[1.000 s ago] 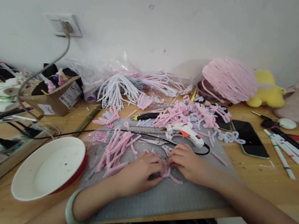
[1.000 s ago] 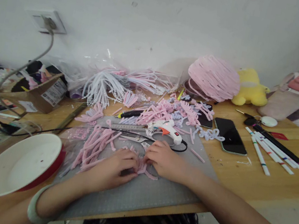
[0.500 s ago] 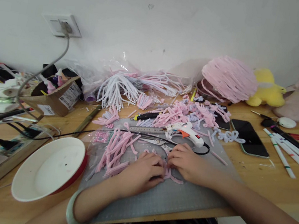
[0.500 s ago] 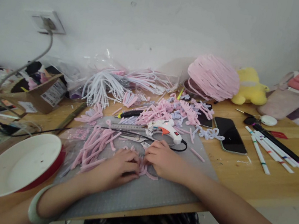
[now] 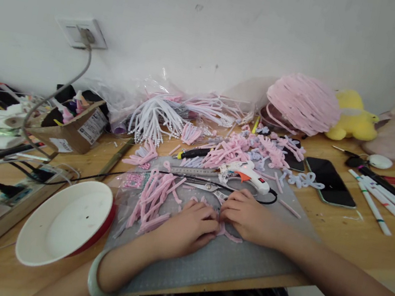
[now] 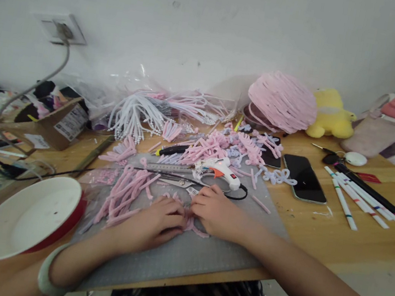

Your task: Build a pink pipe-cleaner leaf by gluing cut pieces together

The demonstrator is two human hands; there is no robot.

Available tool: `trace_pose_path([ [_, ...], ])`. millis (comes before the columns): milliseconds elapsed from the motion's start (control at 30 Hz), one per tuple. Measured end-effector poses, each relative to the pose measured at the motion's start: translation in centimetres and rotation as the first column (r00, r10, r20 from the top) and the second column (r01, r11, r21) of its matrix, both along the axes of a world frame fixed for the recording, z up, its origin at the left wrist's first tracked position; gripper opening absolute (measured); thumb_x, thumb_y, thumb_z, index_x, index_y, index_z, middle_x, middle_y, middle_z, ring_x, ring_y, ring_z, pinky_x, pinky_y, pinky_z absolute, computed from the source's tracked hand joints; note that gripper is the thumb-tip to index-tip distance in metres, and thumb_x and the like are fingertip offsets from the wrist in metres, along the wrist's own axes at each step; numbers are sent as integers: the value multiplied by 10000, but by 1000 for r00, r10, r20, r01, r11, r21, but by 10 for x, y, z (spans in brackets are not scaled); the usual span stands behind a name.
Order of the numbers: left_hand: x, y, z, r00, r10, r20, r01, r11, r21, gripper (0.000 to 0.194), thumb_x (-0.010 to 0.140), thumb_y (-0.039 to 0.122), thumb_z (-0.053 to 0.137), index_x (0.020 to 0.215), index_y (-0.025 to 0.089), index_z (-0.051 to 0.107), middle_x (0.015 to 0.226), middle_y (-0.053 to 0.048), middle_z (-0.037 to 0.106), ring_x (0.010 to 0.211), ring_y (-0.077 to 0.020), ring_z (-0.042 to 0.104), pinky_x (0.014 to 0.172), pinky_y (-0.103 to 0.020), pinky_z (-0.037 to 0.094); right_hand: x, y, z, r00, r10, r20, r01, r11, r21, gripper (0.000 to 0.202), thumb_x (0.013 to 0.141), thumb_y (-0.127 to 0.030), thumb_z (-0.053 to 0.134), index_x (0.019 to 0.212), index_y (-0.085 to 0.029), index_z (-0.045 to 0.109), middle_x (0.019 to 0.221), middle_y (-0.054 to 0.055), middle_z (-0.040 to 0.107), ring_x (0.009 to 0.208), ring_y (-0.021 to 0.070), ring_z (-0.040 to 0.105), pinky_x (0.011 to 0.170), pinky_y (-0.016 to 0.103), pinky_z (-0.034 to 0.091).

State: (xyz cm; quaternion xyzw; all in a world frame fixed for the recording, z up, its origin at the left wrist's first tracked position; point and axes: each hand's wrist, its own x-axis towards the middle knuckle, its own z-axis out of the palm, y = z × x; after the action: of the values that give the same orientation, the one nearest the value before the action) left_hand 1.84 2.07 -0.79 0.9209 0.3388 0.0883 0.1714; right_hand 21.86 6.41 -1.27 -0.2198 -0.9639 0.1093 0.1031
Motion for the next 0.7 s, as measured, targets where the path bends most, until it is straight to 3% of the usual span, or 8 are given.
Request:
trace_pose_path([
  [267,-1,0,0,1000,3,2,-3,1000,-20,118,867,210,469,873,206,586,945,-32,585,923,-177,490,821,-314,333,1,0,-3,998,33,49,-36,998,59,143,808,-100,505,838,-145,638,892,54,632,883,186,491,811,362,284],
  [433,-3,0,6,996,6,85,0,998,-67,112,855,219,494,879,208,602,961,-29,598,941,-163,510,850,-305,348,4,1,2,999,31,-42,-31,1000,8,221,790,-59,480,885,-160,652,935,62,633,897,178,514,830,369,317],
  [600,-25,10,34,960,157,231,-150,988,-45,124,845,252,497,899,189,588,934,-52,615,907,-168,532,823,-299,377,14,7,9,955,-144,-259,153,988,16,271,823,-70,414,977,-169,614,944,78,634,930,189,535,851,373,364],
  [700,-39,13,47,991,133,14,-128,974,-188,171,836,329,512,772,192,592,758,2,621,706,-133,548,645,-233,382,21,15,11,901,-302,-311,345,934,95,239,828,-103,418,963,-178,602,950,84,629,926,217,538,831,379,386],
])
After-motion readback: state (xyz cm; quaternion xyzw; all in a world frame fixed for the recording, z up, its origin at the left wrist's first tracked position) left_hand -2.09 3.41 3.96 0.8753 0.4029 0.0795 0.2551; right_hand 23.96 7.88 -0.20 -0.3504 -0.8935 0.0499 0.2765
